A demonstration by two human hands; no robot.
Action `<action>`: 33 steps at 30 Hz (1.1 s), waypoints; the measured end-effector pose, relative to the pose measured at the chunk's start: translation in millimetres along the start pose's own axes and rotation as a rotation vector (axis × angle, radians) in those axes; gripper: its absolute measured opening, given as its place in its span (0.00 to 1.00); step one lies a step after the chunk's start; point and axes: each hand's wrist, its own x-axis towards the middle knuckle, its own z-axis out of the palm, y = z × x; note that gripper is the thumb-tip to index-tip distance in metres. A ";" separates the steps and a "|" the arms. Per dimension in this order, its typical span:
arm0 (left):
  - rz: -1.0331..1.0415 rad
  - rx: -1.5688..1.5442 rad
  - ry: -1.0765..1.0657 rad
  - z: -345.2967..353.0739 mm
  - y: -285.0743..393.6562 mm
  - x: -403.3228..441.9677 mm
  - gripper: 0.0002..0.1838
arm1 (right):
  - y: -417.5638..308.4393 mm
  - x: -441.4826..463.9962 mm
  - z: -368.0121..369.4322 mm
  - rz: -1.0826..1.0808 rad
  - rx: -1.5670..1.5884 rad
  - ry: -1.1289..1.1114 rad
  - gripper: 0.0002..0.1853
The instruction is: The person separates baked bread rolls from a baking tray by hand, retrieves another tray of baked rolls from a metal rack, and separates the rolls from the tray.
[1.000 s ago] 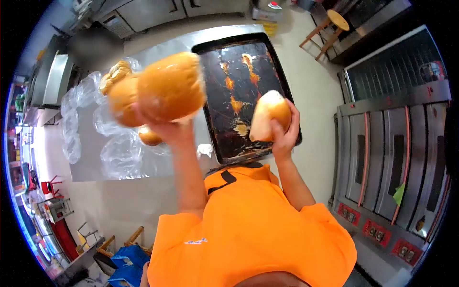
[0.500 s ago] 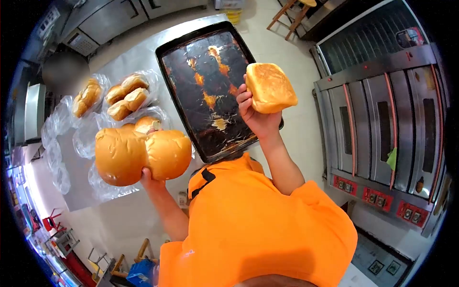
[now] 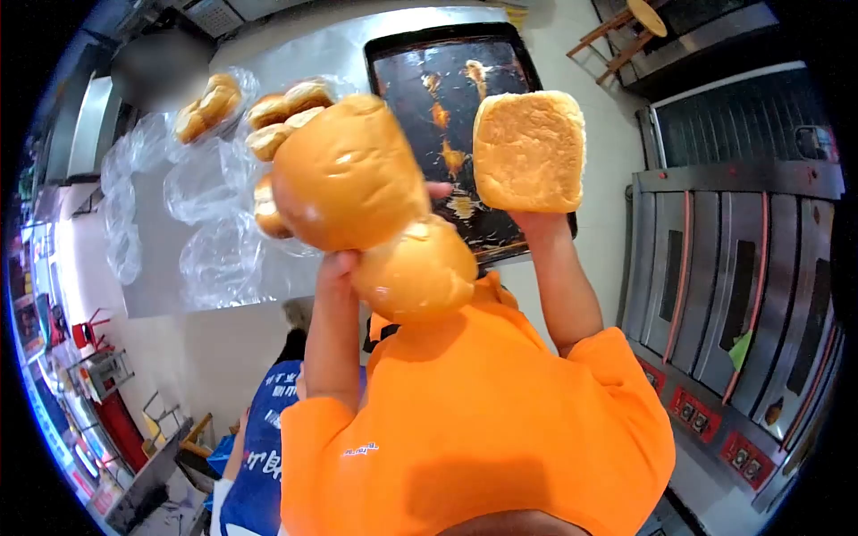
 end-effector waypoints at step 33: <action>0.346 -0.102 -0.007 -52.3 -38.6 -45.3 0.62 | 17.0 24.7 42.2 0.297 -0.251 -0.029 0.36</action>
